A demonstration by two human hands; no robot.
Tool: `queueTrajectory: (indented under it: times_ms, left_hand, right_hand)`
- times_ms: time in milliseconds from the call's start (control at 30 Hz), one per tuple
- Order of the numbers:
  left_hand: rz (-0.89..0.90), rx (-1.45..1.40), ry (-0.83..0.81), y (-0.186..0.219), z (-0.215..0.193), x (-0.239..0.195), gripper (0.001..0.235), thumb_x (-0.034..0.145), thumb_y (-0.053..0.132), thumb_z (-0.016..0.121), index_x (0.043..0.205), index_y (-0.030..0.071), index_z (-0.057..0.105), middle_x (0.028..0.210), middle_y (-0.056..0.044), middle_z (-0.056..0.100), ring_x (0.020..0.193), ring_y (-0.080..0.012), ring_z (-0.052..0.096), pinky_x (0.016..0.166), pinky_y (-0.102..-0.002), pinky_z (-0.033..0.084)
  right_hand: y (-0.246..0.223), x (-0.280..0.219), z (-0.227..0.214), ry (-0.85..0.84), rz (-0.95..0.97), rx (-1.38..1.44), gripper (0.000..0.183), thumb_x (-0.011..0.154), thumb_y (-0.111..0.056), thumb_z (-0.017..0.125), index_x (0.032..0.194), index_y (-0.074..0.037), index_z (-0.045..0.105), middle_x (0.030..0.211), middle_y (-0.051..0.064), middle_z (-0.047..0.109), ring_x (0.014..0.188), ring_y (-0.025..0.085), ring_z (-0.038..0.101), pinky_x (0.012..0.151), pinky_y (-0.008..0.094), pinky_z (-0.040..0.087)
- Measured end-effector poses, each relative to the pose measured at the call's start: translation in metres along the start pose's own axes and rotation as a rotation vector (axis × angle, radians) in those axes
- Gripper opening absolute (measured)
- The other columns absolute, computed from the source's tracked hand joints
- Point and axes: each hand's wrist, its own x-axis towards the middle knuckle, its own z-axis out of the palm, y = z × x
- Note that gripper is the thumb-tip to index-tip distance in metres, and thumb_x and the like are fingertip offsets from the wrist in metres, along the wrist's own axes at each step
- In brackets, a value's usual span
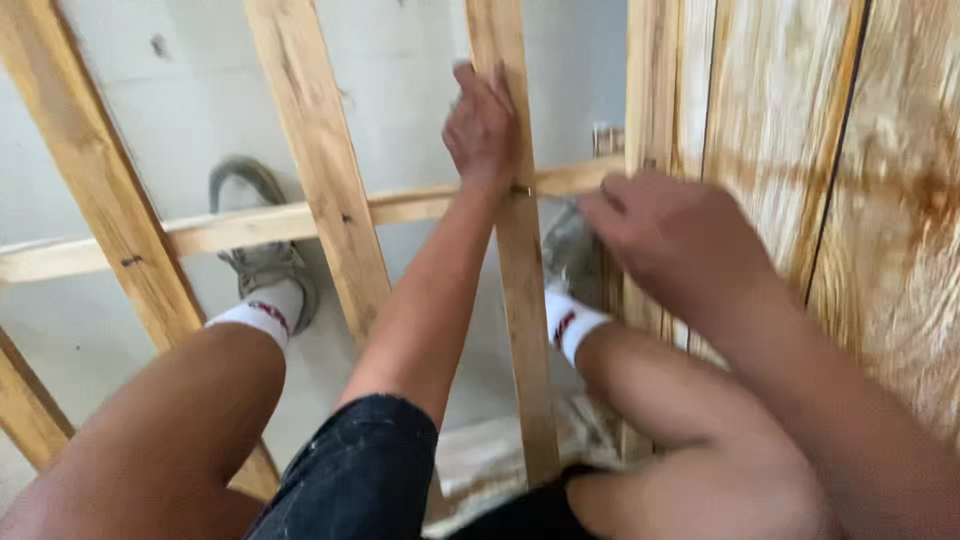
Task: The person sits on the floor and uses a screwdriver to drive screws into wooden studs of a wall frame. The person repeatedly positions the screwdriver and turns it to fasten screws into the wood.
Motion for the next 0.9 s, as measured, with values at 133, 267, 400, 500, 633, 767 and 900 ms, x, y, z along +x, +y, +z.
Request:
queueTrajectory:
  times_ms: [133,267,400,500,633,767,900]
  left_hand:
    - [0.026,0.087,0.095,-0.017,0.018,-0.001,0.038,0.104,0.046,0.034,0.112,0.010,0.042,0.087,-0.024,0.075,0.082,-0.0548,0.066,0.068,-0.064,0.045]
    - [0.052,0.053,0.096,-0.006,0.010,0.000,0.044,0.102,0.050,0.026,0.108,0.010,0.040,0.082,-0.019,0.076,0.075,-0.0508,0.066,0.064,-0.060,0.046]
    - [-0.022,0.008,0.052,-0.006,0.009,0.000,0.044,0.102,0.051,0.024,0.108,0.011,0.040,0.082,-0.020,0.075,0.083,-0.0511,0.065,0.072,-0.057,0.046]
    - [-0.014,0.039,0.063,-0.013,0.015,0.005,0.043,0.102,0.051,0.028,0.111,0.011,0.041,0.093,-0.020,0.077,0.087,-0.0530,0.067,0.072,-0.063,0.046]
    - [0.001,0.013,0.057,-0.006,0.007,-0.001,0.043,0.103,0.048,0.025,0.107,0.008,0.041,0.083,-0.017,0.076,0.079,-0.0500,0.065,0.070,-0.059,0.046]
    - [-0.014,0.034,0.058,-0.006,0.013,0.003,0.042,0.102,0.051,0.025,0.106,0.011,0.038,0.083,-0.016,0.076,0.077,-0.0504,0.067,0.069,-0.060,0.046]
    - [0.025,0.093,0.140,-0.016,0.025,0.005,0.043,0.102,0.052,0.031,0.109,0.011,0.041,0.082,-0.018,0.077,0.076,-0.0522,0.068,0.066,-0.065,0.047]
  right_hand:
    - [-0.011,0.002,-0.002,0.179,-0.186,-0.067,0.026,0.085,0.001,0.074,0.091,-0.020,0.060,0.085,-0.002,0.065,0.070,0.018,0.065,0.048,0.032,0.049]
    - [-0.001,0.008,0.002,0.077,-0.049,0.041,0.012,0.089,-0.012,0.068,0.087,-0.018,0.058,0.077,-0.001,0.060,0.062,0.024,0.063,0.048,0.040,0.047]
    - [0.007,0.015,-0.004,0.000,0.549,0.490,0.026,0.095,-0.035,0.080,0.093,-0.010,0.078,0.070,0.015,0.074,0.065,0.038,0.069,0.067,0.051,0.053]
    - [-0.003,0.018,-0.016,-0.164,0.421,0.416,0.023,0.105,-0.037,0.068,0.100,-0.015,0.075,0.082,0.004,0.077,0.062,0.021,0.071,0.078,0.051,0.062]
    - [0.006,0.014,-0.005,0.142,-0.402,-0.009,0.027,0.086,0.008,0.070,0.089,-0.015,0.056,0.080,0.002,0.056,0.068,0.022,0.060,0.058,0.039,0.053]
    - [0.017,0.015,-0.001,0.135,-0.379,-0.064,0.031,0.084,0.009,0.068,0.087,-0.017,0.053,0.076,-0.001,0.052,0.063,0.021,0.057,0.050,0.037,0.049]
    - [0.016,0.011,0.011,0.093,0.257,0.314,0.026,0.094,-0.033,0.078,0.089,-0.015,0.061,0.086,0.010,0.071,0.079,0.041,0.069,0.062,0.051,0.047]
